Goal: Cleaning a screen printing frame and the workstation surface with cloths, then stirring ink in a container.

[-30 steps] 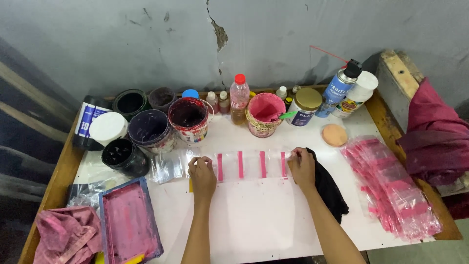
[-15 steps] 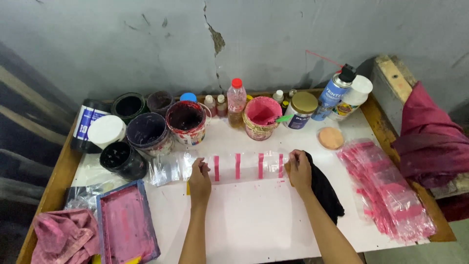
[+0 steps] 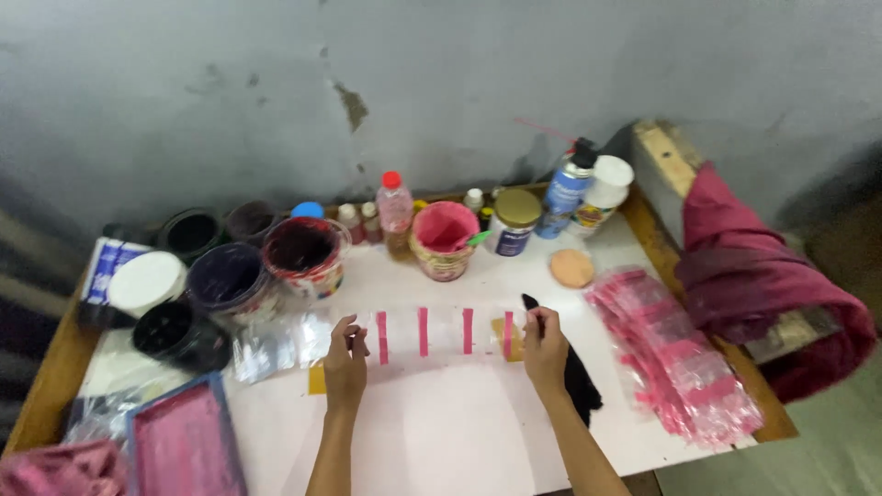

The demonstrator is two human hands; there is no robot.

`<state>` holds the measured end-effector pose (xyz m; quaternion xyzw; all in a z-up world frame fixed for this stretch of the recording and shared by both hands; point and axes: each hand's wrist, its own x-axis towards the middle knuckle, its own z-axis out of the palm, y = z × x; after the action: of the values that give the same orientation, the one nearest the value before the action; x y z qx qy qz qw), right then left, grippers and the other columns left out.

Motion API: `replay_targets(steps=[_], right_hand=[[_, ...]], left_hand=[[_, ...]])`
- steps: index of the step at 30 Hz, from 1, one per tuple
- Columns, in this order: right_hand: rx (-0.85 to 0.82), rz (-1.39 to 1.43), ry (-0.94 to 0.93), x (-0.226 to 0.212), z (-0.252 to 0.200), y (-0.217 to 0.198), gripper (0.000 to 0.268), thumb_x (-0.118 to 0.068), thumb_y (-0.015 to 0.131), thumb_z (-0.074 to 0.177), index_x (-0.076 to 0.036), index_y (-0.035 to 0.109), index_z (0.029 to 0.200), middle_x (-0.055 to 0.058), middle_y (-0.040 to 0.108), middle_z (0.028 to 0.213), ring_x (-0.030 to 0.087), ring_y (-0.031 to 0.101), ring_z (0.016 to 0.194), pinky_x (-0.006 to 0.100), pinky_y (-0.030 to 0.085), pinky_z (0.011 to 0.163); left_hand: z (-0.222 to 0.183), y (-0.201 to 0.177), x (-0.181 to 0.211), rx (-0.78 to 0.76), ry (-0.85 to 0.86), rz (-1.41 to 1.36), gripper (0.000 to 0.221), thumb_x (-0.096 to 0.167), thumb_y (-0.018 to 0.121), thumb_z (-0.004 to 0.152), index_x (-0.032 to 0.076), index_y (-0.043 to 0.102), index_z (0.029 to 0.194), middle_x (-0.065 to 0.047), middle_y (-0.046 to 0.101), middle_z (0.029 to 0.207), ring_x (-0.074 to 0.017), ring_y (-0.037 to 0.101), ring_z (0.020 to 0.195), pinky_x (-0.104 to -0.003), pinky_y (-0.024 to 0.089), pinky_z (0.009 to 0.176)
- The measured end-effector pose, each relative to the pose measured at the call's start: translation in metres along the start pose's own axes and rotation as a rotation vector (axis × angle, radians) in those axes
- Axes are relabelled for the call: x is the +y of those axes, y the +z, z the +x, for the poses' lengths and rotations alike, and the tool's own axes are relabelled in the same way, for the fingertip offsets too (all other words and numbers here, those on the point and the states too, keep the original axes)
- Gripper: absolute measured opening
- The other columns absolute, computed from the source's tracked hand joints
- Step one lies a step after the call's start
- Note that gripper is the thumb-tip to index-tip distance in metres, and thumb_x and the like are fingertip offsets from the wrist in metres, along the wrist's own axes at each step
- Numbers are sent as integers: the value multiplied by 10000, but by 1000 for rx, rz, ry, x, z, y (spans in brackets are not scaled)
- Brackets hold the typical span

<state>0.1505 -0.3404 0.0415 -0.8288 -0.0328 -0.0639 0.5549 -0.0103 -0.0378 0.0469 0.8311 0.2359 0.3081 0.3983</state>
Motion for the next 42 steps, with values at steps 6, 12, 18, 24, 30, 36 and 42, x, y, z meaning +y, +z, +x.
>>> replay_targets(steps=[6, 12, 18, 24, 30, 36, 42], right_hand=[[161, 6, 116, 0, -10, -103, 183, -292, 569, 1035, -127, 624, 1092, 35, 649, 708, 156, 561, 531, 331, 479, 558], [398, -66, 393, 12, -27, -200, 206, -327, 569, 1081, -132, 623, 1124, 63, 653, 709, 191, 595, 702, 372, 455, 770], [560, 31, 409, 83, -28, -240, 123, -201, 549, 1103, -96, 599, 1144, 66, 646, 761, 190, 613, 678, 344, 472, 751], [627, 70, 557, 78, -23, -256, 237, -305, 513, 1133, -91, 606, 1179, 61, 660, 965, 193, 572, 750, 368, 462, 657], [682, 40, 554, 110, -14, -260, 224, -295, 531, 1117, -97, 621, 1171, 46, 681, 1095, 193, 608, 932, 365, 472, 802], [690, 46, 655, 92, -10, -261, 204, -257, 511, 1094, -113, 645, 1151, 41, 676, 1097, 214, 593, 959, 378, 444, 846], [688, 41, 758, 86, -9, -263, 288, -293, 491, 1068, -126, 652, 1239, 65, 689, 1253, 253, 606, 1140, 401, 437, 950]], left_hand=[[38, 76, 93, -343, -162, -185, 296, 163, 561, 1023, 218, 601, 1311, -40, 693, 1064, -193, 610, 783, -319, 510, 789], [61, 200, 164, -598, 40, -90, 326, 252, 595, 1010, 239, 575, 1335, -47, 745, 1146, -271, 732, 976, -382, 494, 879], [64, 280, 232, -816, 204, -118, 335, 212, 508, 1038, 251, 573, 1364, -73, 742, 1212, -257, 719, 1102, -370, 493, 907], [72, 353, 251, -837, 421, -109, 254, 240, 580, 1034, 180, 622, 1278, -81, 758, 1097, -285, 718, 988, -388, 507, 852], [80, 392, 273, -916, 408, -89, 290, 270, 560, 1030, 224, 629, 1308, -58, 767, 1126, -279, 729, 1017, -397, 512, 862], [79, 444, 253, -857, 555, -218, 273, 42, 585, 981, 141, 663, 1223, -105, 800, 995, -209, 791, 945, -340, 565, 779], [80, 443, 252, -939, 460, -120, 308, 94, 517, 1000, 106, 649, 1278, -103, 788, 1136, -230, 769, 1024, -369, 584, 897]])
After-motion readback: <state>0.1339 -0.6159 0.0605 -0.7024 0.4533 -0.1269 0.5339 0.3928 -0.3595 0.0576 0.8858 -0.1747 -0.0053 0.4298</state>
